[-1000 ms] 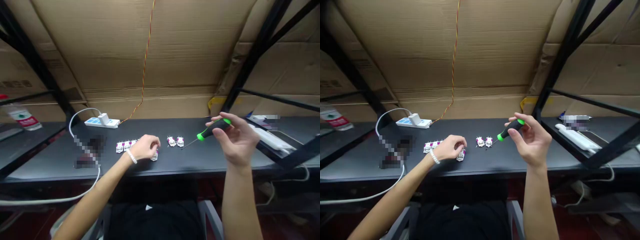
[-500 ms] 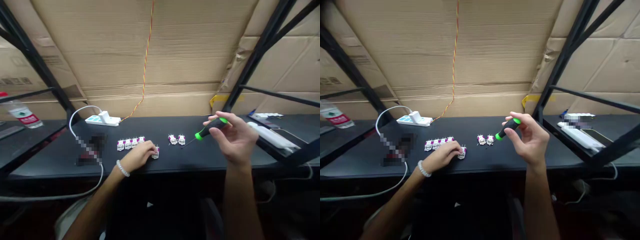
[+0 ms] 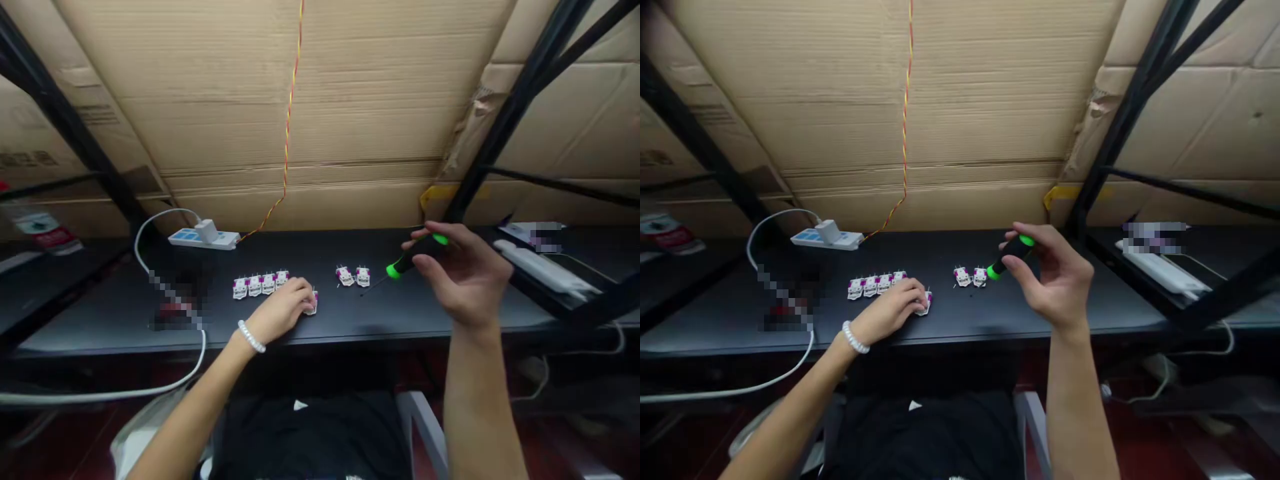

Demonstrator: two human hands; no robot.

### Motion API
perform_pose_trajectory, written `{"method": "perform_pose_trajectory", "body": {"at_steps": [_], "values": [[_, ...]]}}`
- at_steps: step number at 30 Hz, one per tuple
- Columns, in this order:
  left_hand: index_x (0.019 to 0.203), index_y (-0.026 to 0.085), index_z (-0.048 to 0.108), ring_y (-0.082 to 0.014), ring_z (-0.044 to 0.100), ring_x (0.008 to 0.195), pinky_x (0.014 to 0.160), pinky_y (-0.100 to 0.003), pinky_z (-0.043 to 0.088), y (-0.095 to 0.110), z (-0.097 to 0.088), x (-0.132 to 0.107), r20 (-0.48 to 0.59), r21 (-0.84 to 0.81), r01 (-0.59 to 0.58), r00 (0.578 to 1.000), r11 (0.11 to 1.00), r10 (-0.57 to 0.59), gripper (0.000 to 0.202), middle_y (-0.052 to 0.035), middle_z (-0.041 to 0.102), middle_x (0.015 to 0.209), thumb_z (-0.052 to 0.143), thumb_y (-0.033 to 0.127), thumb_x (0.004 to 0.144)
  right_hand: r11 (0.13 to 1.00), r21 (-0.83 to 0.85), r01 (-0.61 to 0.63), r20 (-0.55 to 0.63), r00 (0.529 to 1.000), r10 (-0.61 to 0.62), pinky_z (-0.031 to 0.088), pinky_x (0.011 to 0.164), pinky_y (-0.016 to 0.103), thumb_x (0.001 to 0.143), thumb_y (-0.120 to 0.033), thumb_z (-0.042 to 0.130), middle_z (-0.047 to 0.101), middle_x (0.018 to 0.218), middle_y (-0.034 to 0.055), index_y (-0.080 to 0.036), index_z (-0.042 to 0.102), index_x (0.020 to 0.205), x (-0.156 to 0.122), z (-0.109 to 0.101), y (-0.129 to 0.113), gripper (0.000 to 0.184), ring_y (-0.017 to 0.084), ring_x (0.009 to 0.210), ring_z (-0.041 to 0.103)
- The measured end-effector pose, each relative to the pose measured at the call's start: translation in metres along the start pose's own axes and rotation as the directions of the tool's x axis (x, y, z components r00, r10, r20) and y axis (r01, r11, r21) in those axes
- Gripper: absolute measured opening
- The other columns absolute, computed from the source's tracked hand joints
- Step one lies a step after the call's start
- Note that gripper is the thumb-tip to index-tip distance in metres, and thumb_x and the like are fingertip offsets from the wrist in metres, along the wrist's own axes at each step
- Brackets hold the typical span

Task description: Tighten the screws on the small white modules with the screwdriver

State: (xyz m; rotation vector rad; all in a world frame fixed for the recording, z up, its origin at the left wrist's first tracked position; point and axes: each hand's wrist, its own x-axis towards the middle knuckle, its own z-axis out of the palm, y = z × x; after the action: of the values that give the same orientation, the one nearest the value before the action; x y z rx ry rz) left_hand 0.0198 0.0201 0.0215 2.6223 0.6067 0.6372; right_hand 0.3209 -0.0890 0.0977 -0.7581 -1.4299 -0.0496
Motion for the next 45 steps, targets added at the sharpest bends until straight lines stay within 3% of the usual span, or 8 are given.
{"method": "perform_pose_trajectory", "body": {"at_steps": [7,17,28,45], "values": [[0.097,0.018,0.069,-0.0247,0.064,0.110,0.104,-0.041,0.055,0.000,0.002,-0.001,-0.015,0.020,-0.025,1.000,1.000,0.025,0.020,-0.0096,0.069,0.115,0.052,0.014,0.108,1.000,0.022,-0.006,0.022,1.000,0.005,0.069,0.084,0.037,0.087,-0.012,0.085,0.080,0.110,0.0046,-0.030,0.078,0.133,-0.002,0.006,-0.002,0.050,0.021,0.091,0.081],[0.099,0.020,0.070,-0.0233,0.068,0.118,0.110,-0.039,0.055,0.003,0.005,-0.004,-0.017,-0.162,0.030,0.999,0.986,-0.033,0.016,-0.0098,0.065,0.123,0.056,0.016,0.106,0.987,0.139,-0.084,0.114,0.991,0.068,0.071,0.089,0.038,0.090,-0.015,0.084,0.080,0.115,0.0049,-0.031,0.073,0.140,-0.014,0.047,-0.008,0.054,0.021,0.096,0.082],[0.093,0.019,0.071,-0.0232,0.069,0.114,0.108,-0.039,0.055,0.003,0.007,-0.002,-0.030,-0.210,0.070,0.996,0.975,-0.078,0.012,-0.0078,0.067,0.118,0.064,0.018,0.103,0.979,0.166,-0.119,0.111,0.989,0.101,0.071,0.090,0.039,0.093,-0.020,0.082,0.080,0.117,0.0055,-0.031,0.072,0.139,-0.022,0.070,-0.002,0.049,0.022,0.099,0.081],[0.093,0.019,0.070,-0.0229,0.069,0.112,0.107,-0.039,0.056,0.007,0.010,-0.003,-0.038,-0.194,0.077,0.996,0.978,-0.086,0.012,-0.0082,0.067,0.119,0.063,0.015,0.102,0.984,0.135,-0.115,0.177,0.980,0.090,0.068,0.093,0.039,0.095,-0.017,0.079,0.078,0.120,0.0055,-0.034,0.069,0.145,-0.026,0.073,0.003,0.053,0.021,0.103,0.079]]}}
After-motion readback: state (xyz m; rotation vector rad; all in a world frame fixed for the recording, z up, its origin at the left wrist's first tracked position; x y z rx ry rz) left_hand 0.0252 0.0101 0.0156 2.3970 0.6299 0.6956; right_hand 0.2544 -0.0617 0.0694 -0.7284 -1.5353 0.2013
